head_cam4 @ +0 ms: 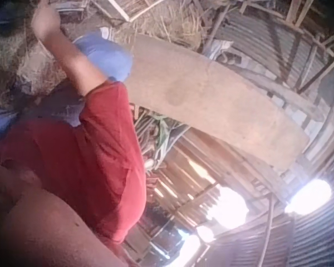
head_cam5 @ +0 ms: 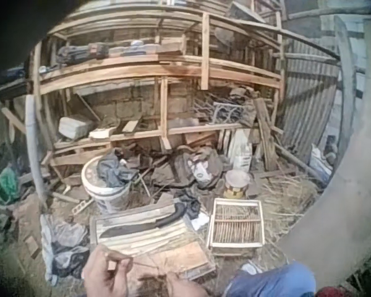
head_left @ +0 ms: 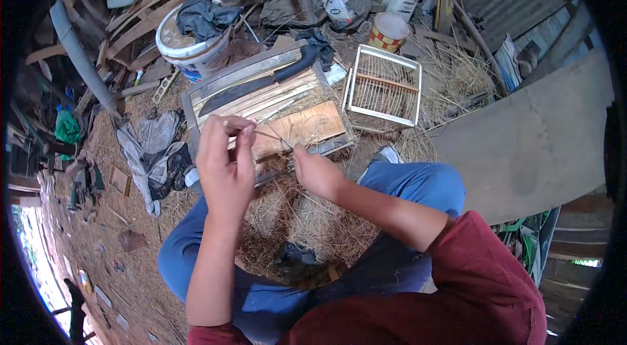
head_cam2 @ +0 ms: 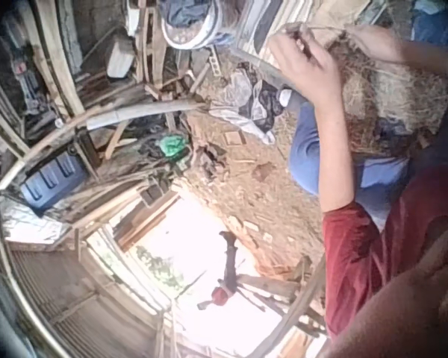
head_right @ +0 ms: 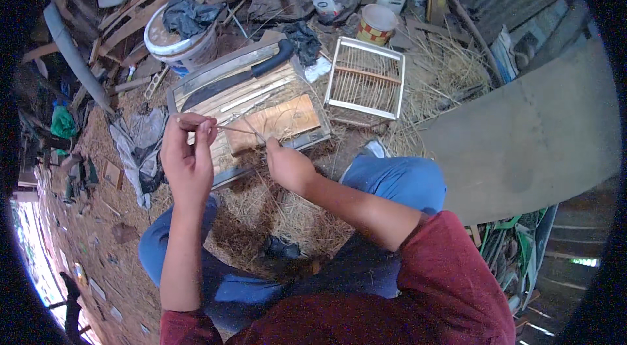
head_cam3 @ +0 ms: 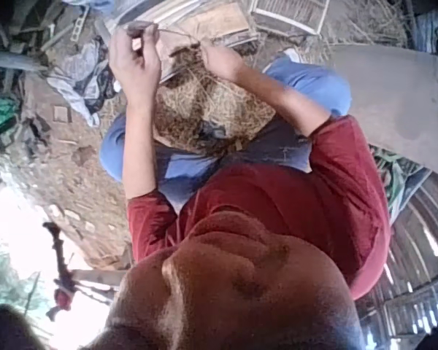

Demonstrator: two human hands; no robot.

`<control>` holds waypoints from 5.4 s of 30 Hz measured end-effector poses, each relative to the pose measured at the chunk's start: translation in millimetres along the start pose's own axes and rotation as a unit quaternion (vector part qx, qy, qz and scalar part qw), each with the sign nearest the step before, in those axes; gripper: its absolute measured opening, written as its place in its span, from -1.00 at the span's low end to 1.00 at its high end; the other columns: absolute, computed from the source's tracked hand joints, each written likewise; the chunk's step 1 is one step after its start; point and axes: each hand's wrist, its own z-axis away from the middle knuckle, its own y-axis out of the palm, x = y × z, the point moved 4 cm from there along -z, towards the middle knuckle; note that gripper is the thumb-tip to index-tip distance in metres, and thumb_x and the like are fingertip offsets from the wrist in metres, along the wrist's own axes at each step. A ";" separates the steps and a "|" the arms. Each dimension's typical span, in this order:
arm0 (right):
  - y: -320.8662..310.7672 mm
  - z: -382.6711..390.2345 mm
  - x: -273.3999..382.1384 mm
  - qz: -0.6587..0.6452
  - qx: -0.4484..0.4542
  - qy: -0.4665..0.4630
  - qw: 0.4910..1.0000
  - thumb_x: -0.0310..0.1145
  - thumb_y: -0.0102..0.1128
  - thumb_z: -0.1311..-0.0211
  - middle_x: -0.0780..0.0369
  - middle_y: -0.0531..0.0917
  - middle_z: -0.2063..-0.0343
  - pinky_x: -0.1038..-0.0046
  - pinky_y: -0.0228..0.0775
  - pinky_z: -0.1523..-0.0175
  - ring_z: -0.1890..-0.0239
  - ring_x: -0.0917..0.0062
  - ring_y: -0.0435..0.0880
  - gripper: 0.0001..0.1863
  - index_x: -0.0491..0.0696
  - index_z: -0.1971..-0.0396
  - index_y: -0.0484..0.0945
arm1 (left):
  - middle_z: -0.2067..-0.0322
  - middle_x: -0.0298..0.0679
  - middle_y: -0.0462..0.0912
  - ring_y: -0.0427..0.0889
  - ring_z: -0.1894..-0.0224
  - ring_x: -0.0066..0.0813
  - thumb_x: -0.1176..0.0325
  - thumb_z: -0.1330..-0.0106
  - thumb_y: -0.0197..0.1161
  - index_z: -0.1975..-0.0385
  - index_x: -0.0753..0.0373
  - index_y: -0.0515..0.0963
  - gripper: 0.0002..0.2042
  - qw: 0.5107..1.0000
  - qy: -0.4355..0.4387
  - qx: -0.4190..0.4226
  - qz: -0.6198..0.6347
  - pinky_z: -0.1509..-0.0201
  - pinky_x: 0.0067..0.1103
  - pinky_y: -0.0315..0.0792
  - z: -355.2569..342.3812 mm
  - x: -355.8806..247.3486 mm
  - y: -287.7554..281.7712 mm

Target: The person whittles a thin wooden stick with a small knife and then carves a flat piece of wood resting on a block.

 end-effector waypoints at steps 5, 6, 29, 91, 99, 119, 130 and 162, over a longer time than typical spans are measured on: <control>-17.7 7.3 23.0 -0.057 -0.039 -0.014 0.998 -0.34 -0.05 -0.55 -0.16 0.62 0.56 -0.11 0.49 0.30 0.43 -0.17 0.66 -0.78 -0.22 0.13 0.31 | 0.19 -0.15 0.60 0.64 0.20 -0.51 0.63 -0.50 0.15 0.20 0.45 0.52 -0.97 0.998 -0.063 0.007 0.028 0.15 -0.60 0.65 2.2 6.0 -13.1; -25.3 11.3 39.3 -0.065 -0.045 -0.030 0.996 -0.33 -0.03 -0.55 -0.14 0.62 0.58 -0.10 0.49 0.34 0.46 -0.15 0.66 -0.78 -0.22 0.12 0.32 | 0.19 -0.15 0.60 0.64 0.20 -0.51 0.63 -0.50 0.15 0.20 0.45 0.52 -0.97 0.998 -0.061 0.013 0.028 0.15 -0.60 0.65 2.9 4.1 -12.8; 3.5 9.1 7.5 0.032 -0.038 0.003 0.999 -0.34 0.01 -0.45 -0.09 0.65 0.62 -0.09 0.54 0.41 0.53 -0.09 0.70 -0.80 -0.21 0.21 0.38 | 0.26 -0.16 0.51 0.53 0.31 -0.50 0.70 -0.49 0.10 0.20 0.45 0.53 -0.93 1.000 -0.022 0.017 0.009 0.26 -0.61 0.50 12.6 -3.0 -9.9; 9.9 7.6 -10.1 -0.020 -0.026 0.023 0.999 -0.33 -0.03 -0.49 -0.16 0.62 0.58 -0.14 0.46 0.28 0.45 -0.17 0.65 -0.77 -0.23 0.20 0.38 | 0.22 -0.17 0.52 0.55 0.18 -0.43 0.64 -0.52 0.06 0.16 0.40 0.56 -0.89 0.991 0.008 0.110 -0.079 0.07 -0.61 0.53 6.7 -20.9 -5.4; -9.8 3.7 14.5 -0.058 -0.028 -0.034 0.997 -0.33 -0.01 -0.49 -0.11 0.60 0.63 -0.14 0.42 0.40 0.51 -0.16 0.64 -0.78 -0.21 0.20 0.38 | 0.25 -0.15 0.53 0.54 0.19 -0.40 0.66 -0.52 0.05 0.18 0.38 0.55 -0.88 0.993 -0.022 0.104 -0.059 0.12 -0.60 0.48 8.0 -11.0 -17.2; -5.6 7.3 15.5 -0.042 -0.030 -0.020 0.998 -0.29 0.00 -0.50 -0.10 0.64 0.59 -0.13 0.47 0.37 0.49 -0.13 0.67 -0.77 -0.17 0.15 0.38 | 0.19 -0.15 0.50 0.57 0.19 -0.49 0.70 -0.51 0.02 0.14 0.43 0.52 -0.88 0.998 -0.038 0.049 -0.030 0.04 -0.59 0.61 17.5 -10.6 -11.6; -13.9 15.8 33.5 -0.003 -0.074 -0.072 0.995 -0.29 0.01 -0.50 -0.05 0.65 0.62 -0.08 0.53 0.41 0.52 -0.04 0.70 -0.78 -0.15 0.11 0.42 | 0.12 -0.18 0.46 0.56 0.06 -0.52 0.66 -0.56 -0.02 0.12 0.43 0.50 -0.88 0.994 -0.034 0.084 -0.061 -0.09 -0.59 0.66 27.8 -10.7 -6.8; -0.1 4.0 -10.5 0.020 -0.010 0.024 0.999 -0.27 -0.03 -0.48 -0.11 0.68 0.54 -0.12 0.51 0.31 0.45 -0.12 0.70 -0.74 -0.19 0.16 0.46 | 0.30 -0.07 0.50 0.52 0.30 -0.20 0.89 -0.12 0.06 0.12 0.37 0.52 -0.63 0.990 0.072 0.052 -0.113 0.19 -0.43 0.53 41.7 -21.9 -0.3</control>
